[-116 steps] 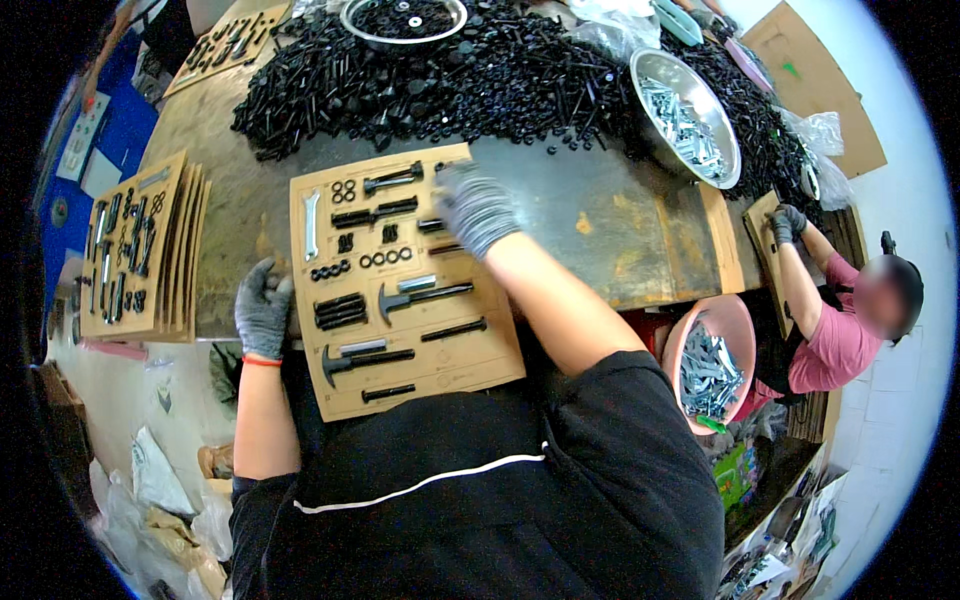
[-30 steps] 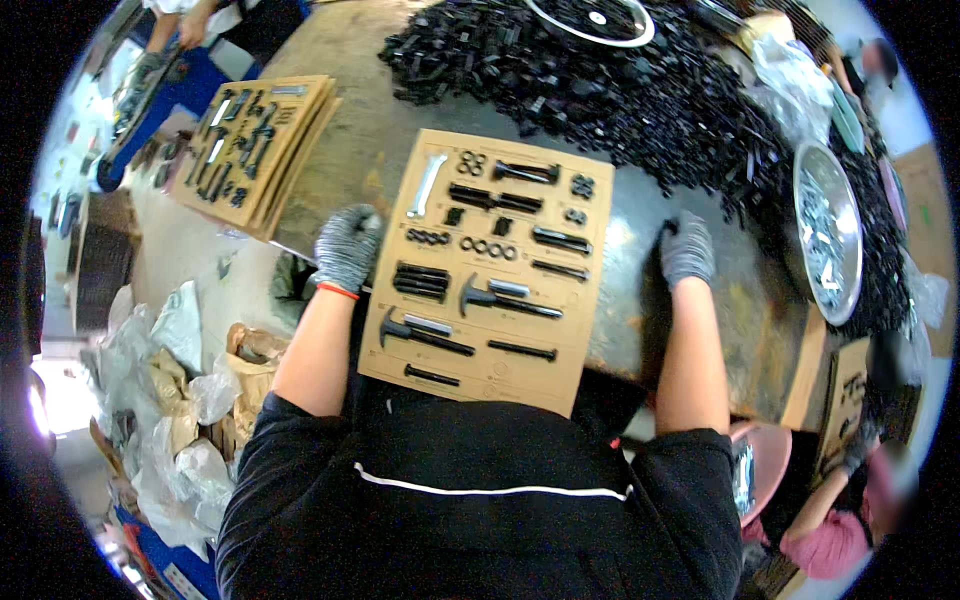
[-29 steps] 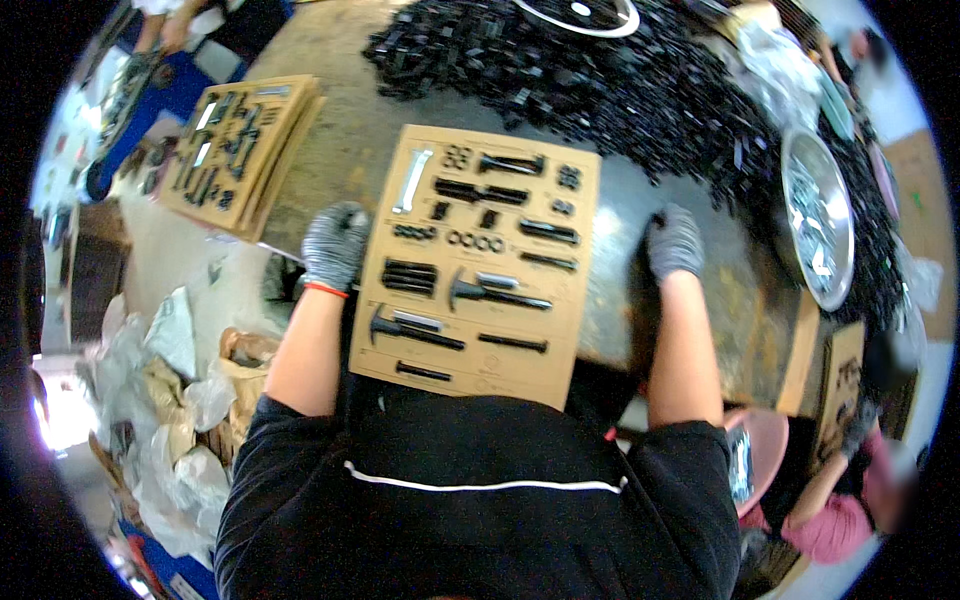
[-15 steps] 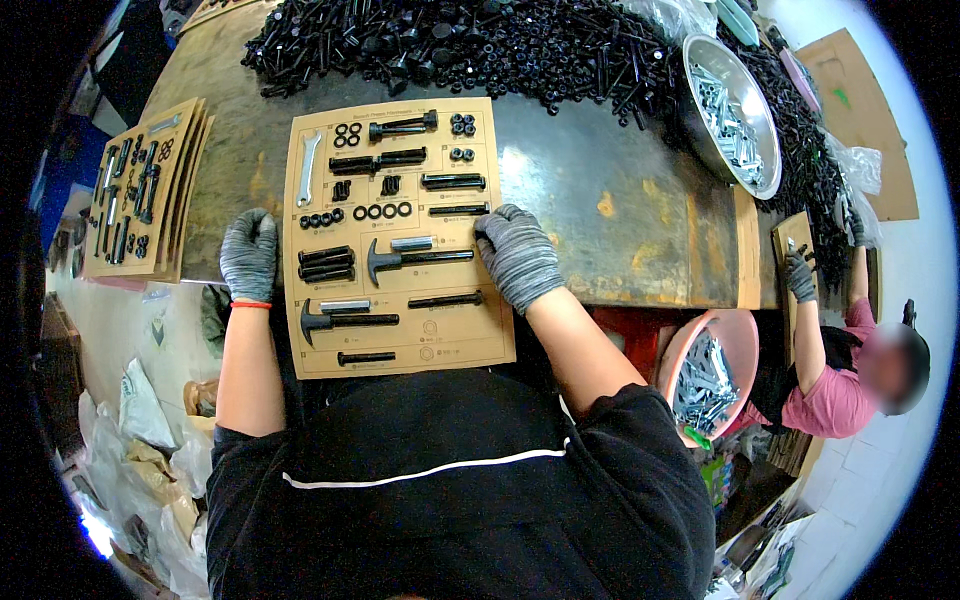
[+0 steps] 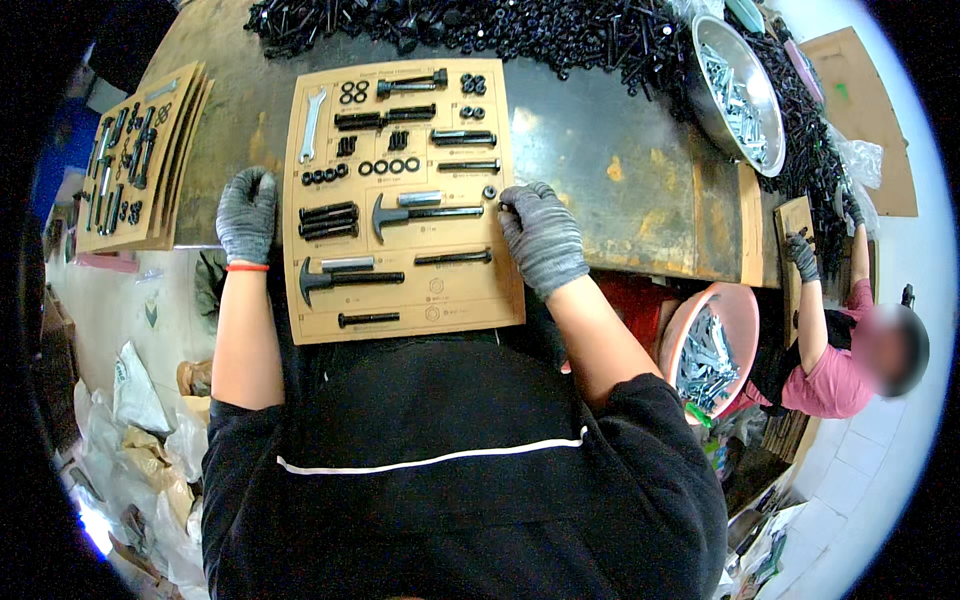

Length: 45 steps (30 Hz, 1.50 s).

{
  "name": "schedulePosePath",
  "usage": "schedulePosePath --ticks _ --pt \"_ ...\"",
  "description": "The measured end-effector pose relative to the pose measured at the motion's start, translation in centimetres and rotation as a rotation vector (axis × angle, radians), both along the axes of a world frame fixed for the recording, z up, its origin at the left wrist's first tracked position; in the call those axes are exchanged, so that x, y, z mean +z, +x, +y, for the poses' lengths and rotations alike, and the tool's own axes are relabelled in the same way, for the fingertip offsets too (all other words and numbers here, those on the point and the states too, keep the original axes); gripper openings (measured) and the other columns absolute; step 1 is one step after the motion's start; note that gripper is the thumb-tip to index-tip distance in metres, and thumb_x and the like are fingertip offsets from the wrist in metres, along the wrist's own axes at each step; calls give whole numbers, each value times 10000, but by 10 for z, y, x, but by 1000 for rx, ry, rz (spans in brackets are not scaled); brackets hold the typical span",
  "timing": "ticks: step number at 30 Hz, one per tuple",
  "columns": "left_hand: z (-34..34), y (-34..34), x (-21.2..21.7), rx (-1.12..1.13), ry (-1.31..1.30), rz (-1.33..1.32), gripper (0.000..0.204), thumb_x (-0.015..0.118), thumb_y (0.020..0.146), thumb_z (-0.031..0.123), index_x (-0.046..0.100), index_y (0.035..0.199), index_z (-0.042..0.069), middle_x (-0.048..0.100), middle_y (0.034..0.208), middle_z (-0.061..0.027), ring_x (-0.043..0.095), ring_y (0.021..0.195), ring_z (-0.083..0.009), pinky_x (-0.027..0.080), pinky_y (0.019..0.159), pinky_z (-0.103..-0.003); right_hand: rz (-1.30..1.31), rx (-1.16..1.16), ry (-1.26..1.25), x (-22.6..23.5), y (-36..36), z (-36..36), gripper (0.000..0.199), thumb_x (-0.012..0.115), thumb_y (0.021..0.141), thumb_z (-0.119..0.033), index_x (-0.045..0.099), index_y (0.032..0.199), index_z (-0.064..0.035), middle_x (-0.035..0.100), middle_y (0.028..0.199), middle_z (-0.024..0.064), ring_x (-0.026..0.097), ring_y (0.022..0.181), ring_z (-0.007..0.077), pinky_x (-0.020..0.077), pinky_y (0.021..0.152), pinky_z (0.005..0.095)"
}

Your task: The person arranges various black metal hardware components, including bolts, nuts, washers, and hammers, onto a cardboard template on a workbench. The person picks items from a large pile and places them into designated slots on the template.

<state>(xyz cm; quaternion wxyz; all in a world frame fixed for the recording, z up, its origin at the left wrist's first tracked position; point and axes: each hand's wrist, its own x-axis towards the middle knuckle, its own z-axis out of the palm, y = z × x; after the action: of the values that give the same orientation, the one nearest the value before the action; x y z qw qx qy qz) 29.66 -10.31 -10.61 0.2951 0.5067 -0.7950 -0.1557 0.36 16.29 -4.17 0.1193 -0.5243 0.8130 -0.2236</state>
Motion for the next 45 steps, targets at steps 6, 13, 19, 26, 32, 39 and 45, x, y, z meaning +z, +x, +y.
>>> schedulePosePath --ticks 6,13,19,26,32,39,45 --pt "4 -6 13 -2 30 -25 238 658 871 249 670 997 47 673 949 -136 642 872 -272 499 796 -355 -150 329 17 10 58 27 195 662 827 -174 615 977 -59 607 904 133 599 872 321 509 781 398" --pt "-1 -2 3 -11 38 12 243 662 879 253 670 1013 51 686 976 -124 652 870 -245 502 797 -334 -145 308 -62 -5 76 23 234 676 813 -169 613 999 -43 586 933 137 593 875 326 507 791 399" --pt "0 -2 6 -27 -27 -36 241 656 880 267 675 1019 71 684 953 -124 651 862 -257 507 792 -346 -167 234 61 6 77 38 188 677 810 -158 635 958 -49 583 900 120 601 840 300 517 753 395" --pt "-4 2 -1 -22 4 16 267 668 873 242 663 1056 48 680 984 -122 648 885 -235 501 816 -331 -78 339 12 -2 90 40 298 699 801 -278 639 1010 -74 612 911 118 619 869 300 524 768 392" --pt "36 -3 11 43 150 201 368 711 823 133 594 1161 46 607 1017 -116 590 842 -196 501 784 -323 -90 -44 -180 13 42 38 404 698 825 -260 605 1125 -6 620 1098 199 590 1042 360 467 935 416" --pt "91 -30 41 -192 552 668 651 736 828 155 381 1354 11 551 1169 -164 579 1037 -243 515 877 -346 -36 -174 -187 -18 24 -6 456 634 883 -200 501 1280 -22 570 1201 188 559 1096 314 420 989 416" --pt "67 -32 97 118 1302 1153 550 620 891 302 443 1323 11 570 1224 -166 571 1085 -269 510 899 -402 -1209 -546 -559 -32 2 -24 328 629 823 6 565 1139 -51 582 1019 84 554 924 176 472 818 292"
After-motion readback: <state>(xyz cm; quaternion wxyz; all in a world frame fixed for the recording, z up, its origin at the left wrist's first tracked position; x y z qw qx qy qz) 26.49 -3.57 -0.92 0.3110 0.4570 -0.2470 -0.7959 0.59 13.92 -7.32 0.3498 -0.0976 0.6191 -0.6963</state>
